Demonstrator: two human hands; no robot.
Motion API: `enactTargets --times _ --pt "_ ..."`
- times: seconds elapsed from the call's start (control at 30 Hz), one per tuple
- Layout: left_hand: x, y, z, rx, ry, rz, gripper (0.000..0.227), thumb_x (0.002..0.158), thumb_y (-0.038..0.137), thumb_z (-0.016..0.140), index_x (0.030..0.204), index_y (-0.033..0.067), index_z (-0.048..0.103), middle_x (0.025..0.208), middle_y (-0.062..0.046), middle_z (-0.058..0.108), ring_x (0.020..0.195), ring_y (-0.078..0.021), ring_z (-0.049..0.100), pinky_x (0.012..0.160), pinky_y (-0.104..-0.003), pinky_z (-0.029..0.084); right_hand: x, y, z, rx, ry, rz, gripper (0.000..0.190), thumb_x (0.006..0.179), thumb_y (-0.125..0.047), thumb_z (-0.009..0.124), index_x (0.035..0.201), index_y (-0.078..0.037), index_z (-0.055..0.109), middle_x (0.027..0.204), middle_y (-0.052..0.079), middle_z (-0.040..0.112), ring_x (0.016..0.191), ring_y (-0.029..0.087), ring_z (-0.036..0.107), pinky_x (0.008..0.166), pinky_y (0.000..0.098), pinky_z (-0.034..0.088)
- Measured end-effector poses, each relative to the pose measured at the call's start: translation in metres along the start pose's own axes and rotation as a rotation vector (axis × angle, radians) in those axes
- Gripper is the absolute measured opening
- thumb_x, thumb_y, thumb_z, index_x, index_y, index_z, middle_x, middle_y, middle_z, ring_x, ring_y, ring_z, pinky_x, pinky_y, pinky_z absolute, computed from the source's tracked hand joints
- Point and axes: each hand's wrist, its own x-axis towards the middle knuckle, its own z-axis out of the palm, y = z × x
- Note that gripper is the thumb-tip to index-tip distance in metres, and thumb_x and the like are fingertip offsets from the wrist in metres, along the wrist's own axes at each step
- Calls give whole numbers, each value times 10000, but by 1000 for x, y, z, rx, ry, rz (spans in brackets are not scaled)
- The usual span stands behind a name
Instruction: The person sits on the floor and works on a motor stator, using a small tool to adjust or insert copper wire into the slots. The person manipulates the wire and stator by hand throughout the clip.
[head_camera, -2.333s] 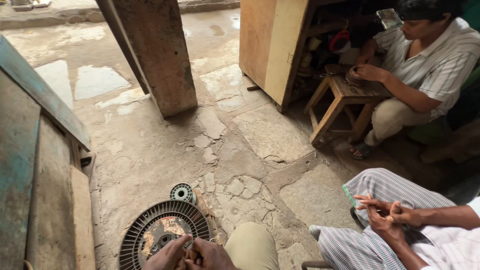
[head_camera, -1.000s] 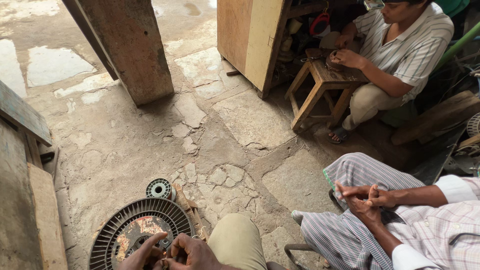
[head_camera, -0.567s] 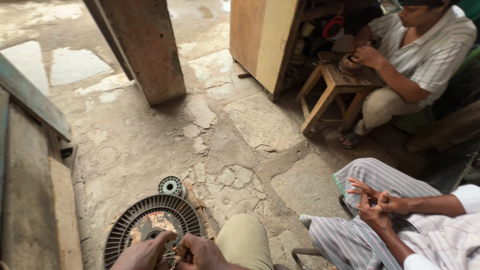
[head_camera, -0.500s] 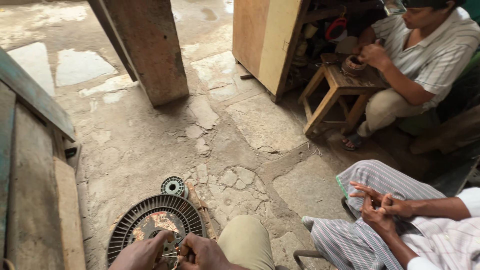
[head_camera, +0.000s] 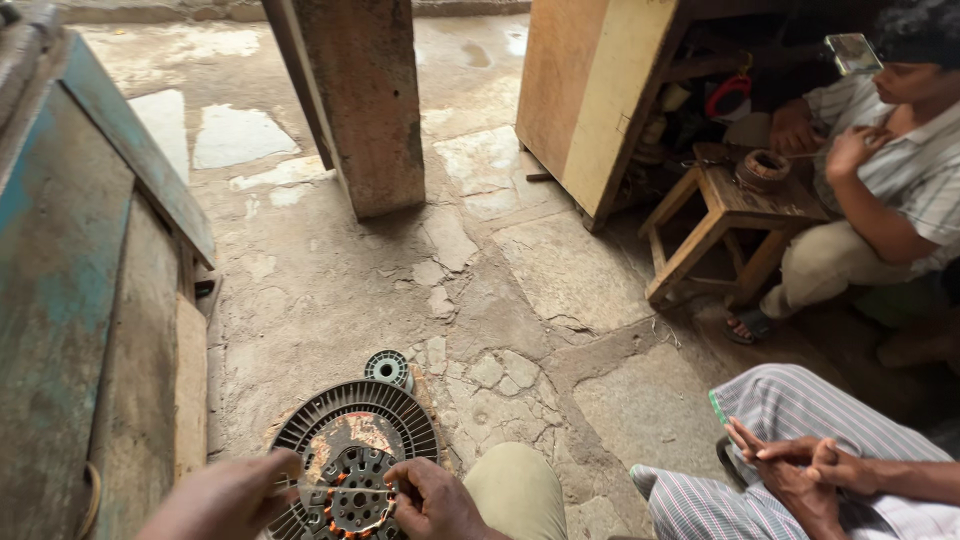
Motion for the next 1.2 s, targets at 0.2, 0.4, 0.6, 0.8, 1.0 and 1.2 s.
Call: enactTargets --times 0.2,0.4,0.6,0.8,1.0,1.2 --pt "-44 -19 -29 -230 205 -191 363 934 414 694 1290 351 655 788 -8 804 783 -131 772 754 -346 674 2 6 1 -38 -13 -126 129 868 -65 600 910 -28 717 932 40 613 804 113 629 700 311 547" --pt "-52 8 -12 -627 595 218 415 893 197 653 1306 154 664 892 -37 782 863 -148 784 740 -332 647 8 18 4 248 15 -87 104 901 -74 579 849 -29 656 927 49 583 801 126 547 703 282 507" --pt "-29 24 26 -804 529 107 388 875 174 717 1262 156 711 944 -60 767 887 -162 766 709 -314 650 10 9 -37 598 -53 78 81 898 -69 542 833 -88 587 850 47 591 724 129 511 649 291 485" --pt "-12 32 67 -808 341 56 405 869 202 715 1273 176 711 1015 -29 749 946 -142 770 824 -287 658 -16 24 -122 545 -41 309 98 949 -100 517 905 -84 604 801 85 668 690 165 635 692 342 587" --pt "-17 37 69 -872 223 76 389 879 171 744 1267 179 712 1061 -40 735 994 -162 761 882 -317 651 -53 85 -212 646 471 307 87 922 -84 535 937 -44 611 792 105 631 689 217 630 685 378 589" --pt "-47 53 58 -864 407 142 311 859 172 772 1166 139 734 1036 -40 794 917 -168 772 859 -336 639 -77 87 -278 691 979 -98 105 999 -8 520 1040 -78 587 937 50 634 769 152 611 745 309 549"
